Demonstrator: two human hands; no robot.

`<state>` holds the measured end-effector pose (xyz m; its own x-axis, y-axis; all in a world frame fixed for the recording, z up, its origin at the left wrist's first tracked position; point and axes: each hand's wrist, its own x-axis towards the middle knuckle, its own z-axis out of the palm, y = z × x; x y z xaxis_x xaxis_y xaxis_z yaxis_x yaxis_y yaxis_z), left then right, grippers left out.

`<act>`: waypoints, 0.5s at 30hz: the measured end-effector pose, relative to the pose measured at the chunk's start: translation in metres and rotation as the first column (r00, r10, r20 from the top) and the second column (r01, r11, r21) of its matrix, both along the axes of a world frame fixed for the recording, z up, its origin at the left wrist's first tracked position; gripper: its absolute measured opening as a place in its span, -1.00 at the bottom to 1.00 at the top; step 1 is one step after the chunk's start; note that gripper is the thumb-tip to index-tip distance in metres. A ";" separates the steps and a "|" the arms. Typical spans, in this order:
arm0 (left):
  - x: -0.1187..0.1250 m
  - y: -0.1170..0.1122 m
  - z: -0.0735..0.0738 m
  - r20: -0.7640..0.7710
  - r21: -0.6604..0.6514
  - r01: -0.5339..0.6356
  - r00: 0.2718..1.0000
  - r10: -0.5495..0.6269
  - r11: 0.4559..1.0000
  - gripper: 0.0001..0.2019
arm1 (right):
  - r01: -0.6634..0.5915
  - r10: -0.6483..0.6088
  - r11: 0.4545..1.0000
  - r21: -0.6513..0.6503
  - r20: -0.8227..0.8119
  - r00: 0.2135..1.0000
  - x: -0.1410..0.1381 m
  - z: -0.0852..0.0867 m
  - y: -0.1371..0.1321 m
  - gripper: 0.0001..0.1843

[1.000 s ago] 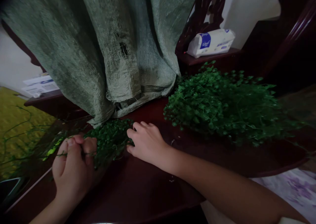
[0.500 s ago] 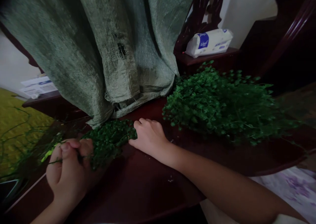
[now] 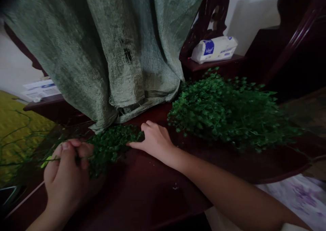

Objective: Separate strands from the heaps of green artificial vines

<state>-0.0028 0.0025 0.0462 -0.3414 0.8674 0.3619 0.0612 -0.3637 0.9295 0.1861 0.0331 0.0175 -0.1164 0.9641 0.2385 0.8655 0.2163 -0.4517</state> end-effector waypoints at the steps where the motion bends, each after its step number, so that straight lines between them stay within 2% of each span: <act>1: 0.000 0.001 0.001 0.027 0.010 0.004 1.000 -0.004 1.000 -0.83 | -0.002 0.002 1.000 -0.001 -0.004 1.000 0.000 0.000 0.000 -0.43; 3: -0.001 0.002 0.003 0.071 0.025 0.023 0.997 -0.024 0.999 -0.84 | -0.011 0.011 1.000 -0.006 -0.014 1.000 0.002 0.000 0.002 -0.38; 7: -0.004 0.003 0.008 0.062 0.034 0.001 0.998 -0.004 0.999 -0.85 | -0.042 0.033 0.996 -0.078 -0.114 0.993 0.005 -0.001 0.006 -0.28; 10: -0.007 0.006 0.010 0.057 0.040 -0.022 0.998 0.019 0.999 -0.83 | -0.090 0.059 0.988 -0.128 -0.233 0.971 0.008 -0.001 0.011 -0.35; 15: -0.014 0.013 0.010 0.165 0.025 -0.032 0.986 0.028 0.999 -0.87 | -0.142 0.031 0.968 -0.207 -0.463 0.886 0.013 0.004 0.017 -0.43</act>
